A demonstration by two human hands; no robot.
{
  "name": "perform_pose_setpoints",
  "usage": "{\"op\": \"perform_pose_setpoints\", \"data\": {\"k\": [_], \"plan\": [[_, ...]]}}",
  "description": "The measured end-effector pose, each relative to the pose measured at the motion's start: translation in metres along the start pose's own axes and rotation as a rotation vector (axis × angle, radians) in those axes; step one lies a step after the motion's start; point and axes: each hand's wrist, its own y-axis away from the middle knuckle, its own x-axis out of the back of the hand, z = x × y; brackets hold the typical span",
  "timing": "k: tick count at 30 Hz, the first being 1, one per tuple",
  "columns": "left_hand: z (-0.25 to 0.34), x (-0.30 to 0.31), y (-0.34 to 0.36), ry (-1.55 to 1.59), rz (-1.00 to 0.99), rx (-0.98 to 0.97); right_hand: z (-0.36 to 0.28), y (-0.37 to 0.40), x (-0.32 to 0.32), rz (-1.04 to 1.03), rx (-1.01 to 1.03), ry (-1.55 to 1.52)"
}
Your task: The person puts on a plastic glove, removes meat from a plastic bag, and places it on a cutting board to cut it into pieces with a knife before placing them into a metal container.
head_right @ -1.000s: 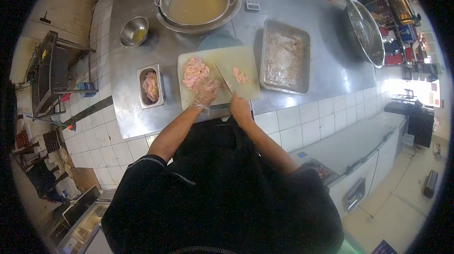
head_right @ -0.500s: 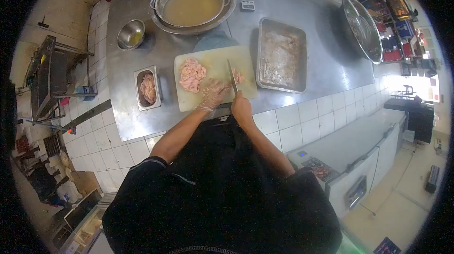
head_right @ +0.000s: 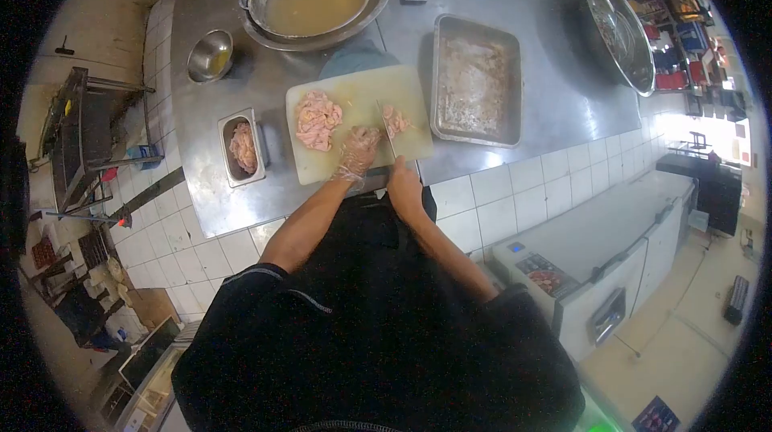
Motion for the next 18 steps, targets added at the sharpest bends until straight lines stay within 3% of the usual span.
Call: {"op": "perform_pose_setpoints", "data": {"k": [5,8,11,14,17,18], "plan": [[0.006,0.000,-0.007,-0.086,-0.043,0.077,0.011,0.022,0.008,-0.115,-0.099,0.011],[0.013,0.010,-0.029,-0.222,0.100,0.096,0.018,0.036,0.012,-0.130,-0.110,0.026],[0.011,0.033,-0.046,-0.170,0.009,0.138,0.022,0.042,0.017,-0.178,-0.122,0.031],[0.014,0.043,-0.051,-0.018,-0.030,0.252,0.020,0.025,0.015,-0.152,-0.082,-0.022],[0.031,0.065,-0.051,0.492,0.048,0.552,0.016,-0.017,0.004,-0.047,-0.002,-0.099],[0.030,0.067,-0.045,0.525,0.075,0.601,0.015,-0.025,0.000,-0.011,0.029,-0.124]]}}
